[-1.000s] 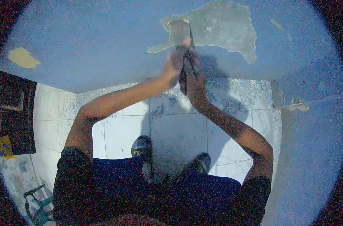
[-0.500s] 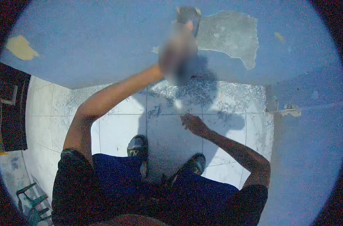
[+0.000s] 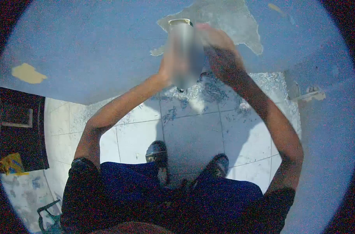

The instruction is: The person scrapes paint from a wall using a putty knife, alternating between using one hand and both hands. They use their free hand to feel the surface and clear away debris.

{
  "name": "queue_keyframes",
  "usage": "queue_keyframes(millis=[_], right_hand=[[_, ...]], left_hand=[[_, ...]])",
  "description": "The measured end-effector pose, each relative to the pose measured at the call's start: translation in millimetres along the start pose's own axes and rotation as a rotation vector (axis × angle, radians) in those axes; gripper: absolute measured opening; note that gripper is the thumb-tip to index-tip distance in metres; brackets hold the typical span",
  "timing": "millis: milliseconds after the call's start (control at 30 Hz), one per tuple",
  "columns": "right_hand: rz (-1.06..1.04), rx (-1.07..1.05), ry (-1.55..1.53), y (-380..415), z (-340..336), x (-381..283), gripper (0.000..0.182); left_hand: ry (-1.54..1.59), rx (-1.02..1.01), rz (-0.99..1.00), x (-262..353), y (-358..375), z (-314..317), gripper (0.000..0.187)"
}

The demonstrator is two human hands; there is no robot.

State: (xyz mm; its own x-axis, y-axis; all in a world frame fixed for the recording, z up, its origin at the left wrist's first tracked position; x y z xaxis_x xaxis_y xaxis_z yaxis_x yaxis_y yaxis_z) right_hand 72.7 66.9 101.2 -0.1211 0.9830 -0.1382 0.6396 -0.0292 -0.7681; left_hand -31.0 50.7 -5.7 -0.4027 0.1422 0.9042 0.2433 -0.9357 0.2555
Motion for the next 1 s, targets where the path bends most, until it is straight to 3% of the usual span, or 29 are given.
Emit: queue_keyframes(millis=[67, 100, 167, 300, 367, 400, 500, 600, 800, 900, 1000], right_hand=[[-0.156, -0.114, -0.093, -12, 17, -4, 0.043], [-0.204, -0.161, -0.057, -17, 25, -8, 0.045], [-0.305, -0.259, 0.008, -26, 41, -17, 0.049], [-0.395, -0.221, 0.087, -33, 61, -2, 0.050], [-0.509, -0.180, 0.123, -36, 57, -4, 0.047], [-0.497, -0.166, 0.086, -36, 55, -3, 0.044], [-0.459, -0.170, 0.034, -33, 58, -7, 0.037], [-0.415, -0.202, 0.029, -19, 77, 4, 0.036], [-0.544, -0.044, 0.021, -58, 34, -13, 0.036], [-0.534, -0.063, 0.039, -52, 53, -7, 0.036], [-0.543, -0.059, 0.015, -49, 53, -8, 0.034]], left_hand=[[0.096, -0.143, 0.049, 2, 1, 8, 0.068], [-0.067, -0.170, 0.066, 3, 2, 9, 0.077], [0.041, -0.113, 0.044, 12, 15, 12, 0.078], [0.131, -0.136, 0.071, 16, 23, 12, 0.078], [0.103, -0.065, 0.110, 9, 27, 8, 0.067], [0.090, -0.030, 0.132, 4, 31, 6, 0.062], [0.134, -0.198, -0.115, -55, 44, 18, 0.045], [0.148, -0.098, -0.263, -70, 40, 6, 0.040], [-0.027, -0.055, 0.067, -11, 14, 2, 0.041], [-0.086, 0.061, 0.085, -27, -6, -16, 0.041], [-0.012, 0.038, 0.020, -36, 1, -8, 0.039]])
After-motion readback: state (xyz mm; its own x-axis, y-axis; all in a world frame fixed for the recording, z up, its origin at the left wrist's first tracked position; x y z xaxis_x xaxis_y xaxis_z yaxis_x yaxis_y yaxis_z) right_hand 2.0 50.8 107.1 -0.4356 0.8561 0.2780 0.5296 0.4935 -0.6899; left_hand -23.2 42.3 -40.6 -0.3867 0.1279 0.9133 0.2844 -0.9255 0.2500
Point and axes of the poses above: each hand's wrist, its own y-axis away from the middle knuckle, its own z-axis out of the palm, x = y × z, the point moved 10 cm from there along -y, towards the middle knuckle, and after that the axes turned 8 degrees about -y, right-handed, at the moved point
